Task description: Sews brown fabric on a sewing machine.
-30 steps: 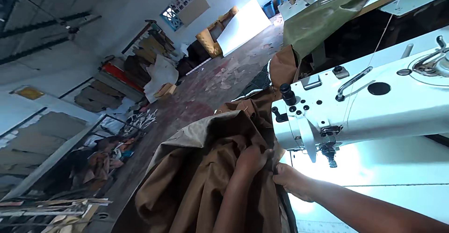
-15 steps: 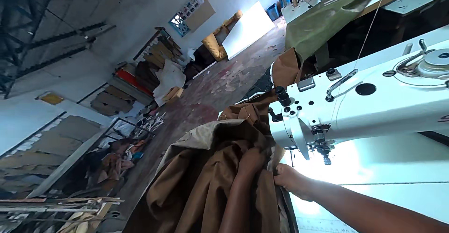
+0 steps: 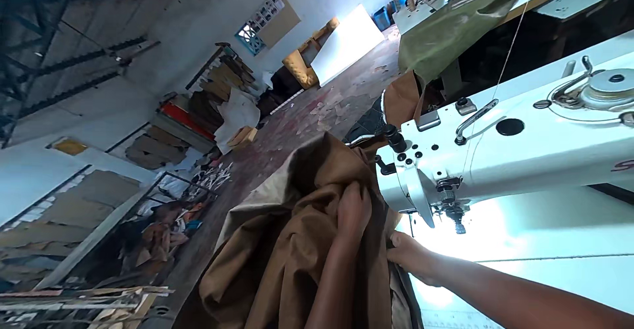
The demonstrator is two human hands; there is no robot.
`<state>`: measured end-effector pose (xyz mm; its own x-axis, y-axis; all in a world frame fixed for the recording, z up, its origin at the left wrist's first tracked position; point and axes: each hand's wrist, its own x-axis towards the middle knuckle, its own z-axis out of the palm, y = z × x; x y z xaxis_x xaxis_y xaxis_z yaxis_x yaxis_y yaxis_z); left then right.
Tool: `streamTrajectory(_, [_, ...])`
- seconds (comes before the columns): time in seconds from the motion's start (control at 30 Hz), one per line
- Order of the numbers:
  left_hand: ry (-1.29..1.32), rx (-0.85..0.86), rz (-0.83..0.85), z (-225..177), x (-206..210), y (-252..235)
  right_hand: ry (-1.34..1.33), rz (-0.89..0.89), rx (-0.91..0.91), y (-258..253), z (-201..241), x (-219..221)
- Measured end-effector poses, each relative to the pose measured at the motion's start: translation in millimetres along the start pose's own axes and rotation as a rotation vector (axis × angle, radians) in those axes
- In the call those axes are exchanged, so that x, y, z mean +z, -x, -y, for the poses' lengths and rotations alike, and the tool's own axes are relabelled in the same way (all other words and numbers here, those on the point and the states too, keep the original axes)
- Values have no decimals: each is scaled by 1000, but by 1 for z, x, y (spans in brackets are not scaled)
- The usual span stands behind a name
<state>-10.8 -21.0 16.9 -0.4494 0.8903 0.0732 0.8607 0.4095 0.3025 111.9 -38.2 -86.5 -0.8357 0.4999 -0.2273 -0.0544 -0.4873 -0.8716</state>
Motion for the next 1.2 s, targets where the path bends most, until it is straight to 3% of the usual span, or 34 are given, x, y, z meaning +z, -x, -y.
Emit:
streamTrajectory(0.07, [38, -8, 117, 12, 7, 8, -11, -4, -9, 0, -1, 0])
streamTrajectory(0.23, [233, 235, 17, 20, 2, 68, -45, -26, -51, 5, 3, 1])
streamTrajectory(0.37, [13, 100, 286, 21, -2, 107, -82, -7, -112, 8, 2, 0])
streamTrajectory(0.4, [-36, 87, 285, 23, 1, 113, -82, -29, -92, 7, 4, 1])
streamTrajectory(0.67, [91, 16, 113, 37, 7, 128, -143, -80, -99, 7, 4, 1])
streamTrajectory(0.83, [181, 83, -152, 47, 23, 132, -157, -63, -102, 10, 7, 1])
streamTrajectory(1.1, [99, 46, -203, 42, 26, 127, -110, -45, -119, 6, 4, -1])
streamTrajectory(1.2, [5, 182, -368, 43, 20, 127, -89, -66, -121, 7, 5, 0])
